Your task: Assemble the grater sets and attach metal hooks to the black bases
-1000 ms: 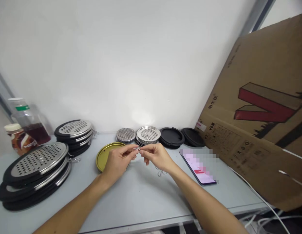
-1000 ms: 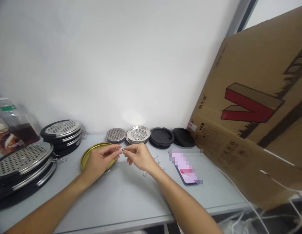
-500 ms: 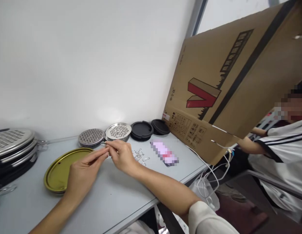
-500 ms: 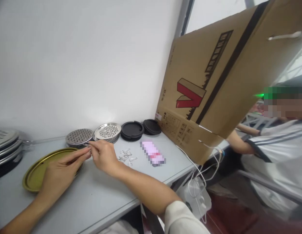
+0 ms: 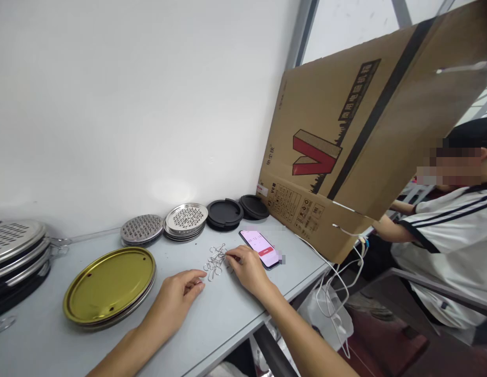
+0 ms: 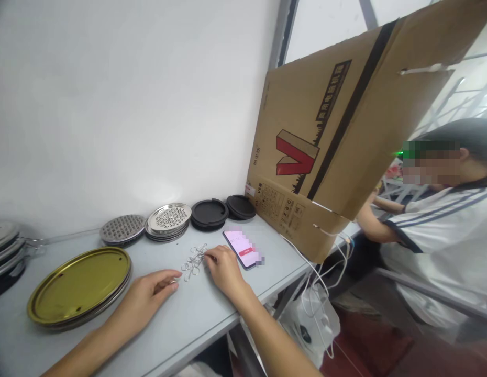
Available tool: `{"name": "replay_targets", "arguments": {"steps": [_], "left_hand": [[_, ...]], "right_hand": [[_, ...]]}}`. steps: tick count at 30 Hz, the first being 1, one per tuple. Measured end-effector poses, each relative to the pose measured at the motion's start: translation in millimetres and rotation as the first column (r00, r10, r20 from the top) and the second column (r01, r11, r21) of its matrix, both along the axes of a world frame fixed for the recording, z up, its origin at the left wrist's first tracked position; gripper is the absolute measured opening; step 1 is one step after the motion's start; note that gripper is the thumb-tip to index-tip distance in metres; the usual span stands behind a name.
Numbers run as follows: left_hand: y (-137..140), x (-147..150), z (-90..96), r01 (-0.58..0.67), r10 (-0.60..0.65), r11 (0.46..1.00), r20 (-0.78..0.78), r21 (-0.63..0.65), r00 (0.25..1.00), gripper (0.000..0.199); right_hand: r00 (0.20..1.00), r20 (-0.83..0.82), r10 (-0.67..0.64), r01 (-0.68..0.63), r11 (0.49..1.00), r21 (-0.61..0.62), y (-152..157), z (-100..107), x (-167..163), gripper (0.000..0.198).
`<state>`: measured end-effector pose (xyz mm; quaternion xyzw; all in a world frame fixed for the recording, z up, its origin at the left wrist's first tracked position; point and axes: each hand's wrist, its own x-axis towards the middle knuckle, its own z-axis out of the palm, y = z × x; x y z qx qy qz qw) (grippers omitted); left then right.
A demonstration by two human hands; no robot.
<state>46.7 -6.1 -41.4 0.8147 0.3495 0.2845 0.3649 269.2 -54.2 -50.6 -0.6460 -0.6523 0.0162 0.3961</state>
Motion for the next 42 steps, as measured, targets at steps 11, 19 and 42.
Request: {"name": "replay_targets", "arguments": {"steps": [11,19,42], "left_hand": [[20,26,-4.3,0.031,-0.038,0.964,0.023,0.266,0.999,0.027],[7,11,-21.9,0.121,-0.039,0.896,-0.196,0.426,0.980,0.029],[8,12,-16.4,0.162,-0.070,0.891,-0.225,0.424,0.972,0.028]], "right_hand": [[0.990,-0.141,-0.013,0.031,0.991,0.128,-23,-3,24,0.023],[0.959,0.022,-0.283,0.281,0.958,0.058,-100,-24,84,0.025],[0.915,0.217,-0.339,0.374,0.916,-0.146,-51,-22,73,0.052]]}}
